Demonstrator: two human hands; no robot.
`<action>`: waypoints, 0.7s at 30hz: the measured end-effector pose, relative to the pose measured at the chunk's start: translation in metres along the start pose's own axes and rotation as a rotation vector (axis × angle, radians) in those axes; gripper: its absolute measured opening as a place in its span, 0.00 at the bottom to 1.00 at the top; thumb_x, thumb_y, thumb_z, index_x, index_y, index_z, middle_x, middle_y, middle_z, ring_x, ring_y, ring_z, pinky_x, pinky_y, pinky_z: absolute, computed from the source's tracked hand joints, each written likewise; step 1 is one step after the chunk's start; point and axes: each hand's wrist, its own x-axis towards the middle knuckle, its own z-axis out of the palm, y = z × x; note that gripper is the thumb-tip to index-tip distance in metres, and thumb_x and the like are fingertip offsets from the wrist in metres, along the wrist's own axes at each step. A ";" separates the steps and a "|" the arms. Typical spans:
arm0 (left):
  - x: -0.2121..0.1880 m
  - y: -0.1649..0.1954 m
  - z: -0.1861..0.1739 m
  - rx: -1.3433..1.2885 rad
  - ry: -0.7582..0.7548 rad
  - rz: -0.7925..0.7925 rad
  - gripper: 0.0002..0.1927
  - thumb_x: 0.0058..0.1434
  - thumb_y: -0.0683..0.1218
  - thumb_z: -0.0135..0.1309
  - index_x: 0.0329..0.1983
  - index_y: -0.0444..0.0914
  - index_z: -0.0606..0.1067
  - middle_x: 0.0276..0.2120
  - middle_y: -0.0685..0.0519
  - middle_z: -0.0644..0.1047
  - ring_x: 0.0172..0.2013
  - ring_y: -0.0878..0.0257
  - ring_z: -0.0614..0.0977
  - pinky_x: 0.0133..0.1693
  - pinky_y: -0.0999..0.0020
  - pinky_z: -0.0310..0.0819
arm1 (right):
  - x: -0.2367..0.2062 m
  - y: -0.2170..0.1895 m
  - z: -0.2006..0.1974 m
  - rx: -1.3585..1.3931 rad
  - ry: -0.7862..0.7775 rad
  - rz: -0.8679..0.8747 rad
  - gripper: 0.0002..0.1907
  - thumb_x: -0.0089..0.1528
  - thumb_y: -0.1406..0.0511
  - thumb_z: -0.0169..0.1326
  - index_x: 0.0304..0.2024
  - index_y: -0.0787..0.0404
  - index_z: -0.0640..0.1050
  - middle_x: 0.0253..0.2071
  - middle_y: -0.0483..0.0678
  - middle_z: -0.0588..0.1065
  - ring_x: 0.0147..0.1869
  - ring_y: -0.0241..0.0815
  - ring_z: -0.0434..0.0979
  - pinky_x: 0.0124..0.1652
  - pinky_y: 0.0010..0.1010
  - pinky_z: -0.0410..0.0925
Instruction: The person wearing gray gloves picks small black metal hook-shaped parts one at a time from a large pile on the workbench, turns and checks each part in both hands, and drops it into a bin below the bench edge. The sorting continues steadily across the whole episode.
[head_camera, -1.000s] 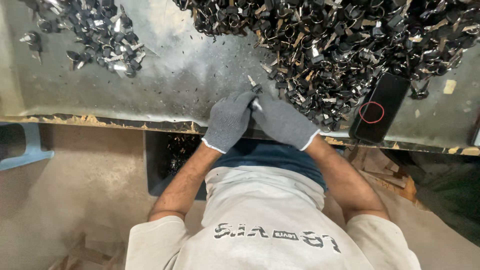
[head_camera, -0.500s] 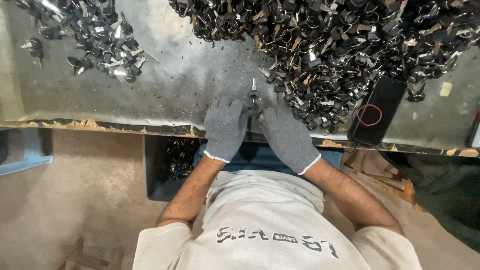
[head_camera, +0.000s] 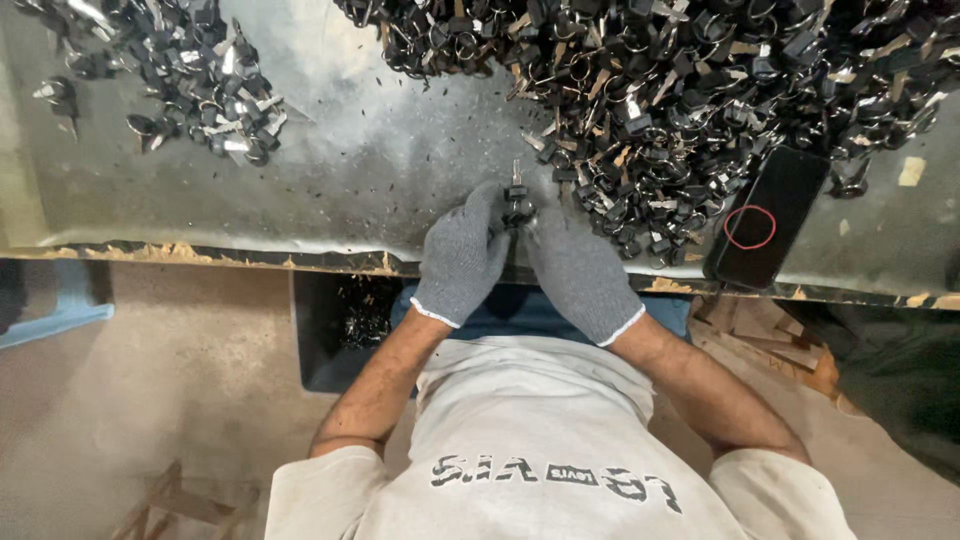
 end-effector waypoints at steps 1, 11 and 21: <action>0.000 0.001 -0.001 -0.016 -0.022 -0.056 0.22 0.55 0.39 0.58 0.55 0.34 0.74 0.38 0.43 0.79 0.41 0.44 0.80 0.43 0.48 0.73 | -0.002 0.003 -0.003 0.042 0.014 -0.021 0.16 0.64 0.62 0.54 0.47 0.69 0.74 0.58 0.77 0.71 0.45 0.62 0.82 0.32 0.43 0.77; -0.011 -0.004 0.007 0.100 -0.007 0.161 0.20 0.54 0.37 0.56 0.51 0.36 0.76 0.39 0.45 0.78 0.42 0.45 0.80 0.47 0.50 0.74 | -0.017 -0.013 0.011 -0.362 -0.180 0.011 0.06 0.68 0.64 0.53 0.39 0.61 0.72 0.38 0.58 0.78 0.31 0.51 0.82 0.26 0.43 0.73; -0.005 0.014 -0.021 -0.099 -0.158 -0.212 0.31 0.59 0.43 0.59 0.67 0.34 0.68 0.40 0.48 0.81 0.41 0.51 0.83 0.44 0.55 0.76 | 0.001 0.004 -0.022 0.284 -0.222 0.045 0.35 0.61 0.61 0.56 0.65 0.76 0.65 0.57 0.81 0.68 0.57 0.77 0.71 0.48 0.55 0.73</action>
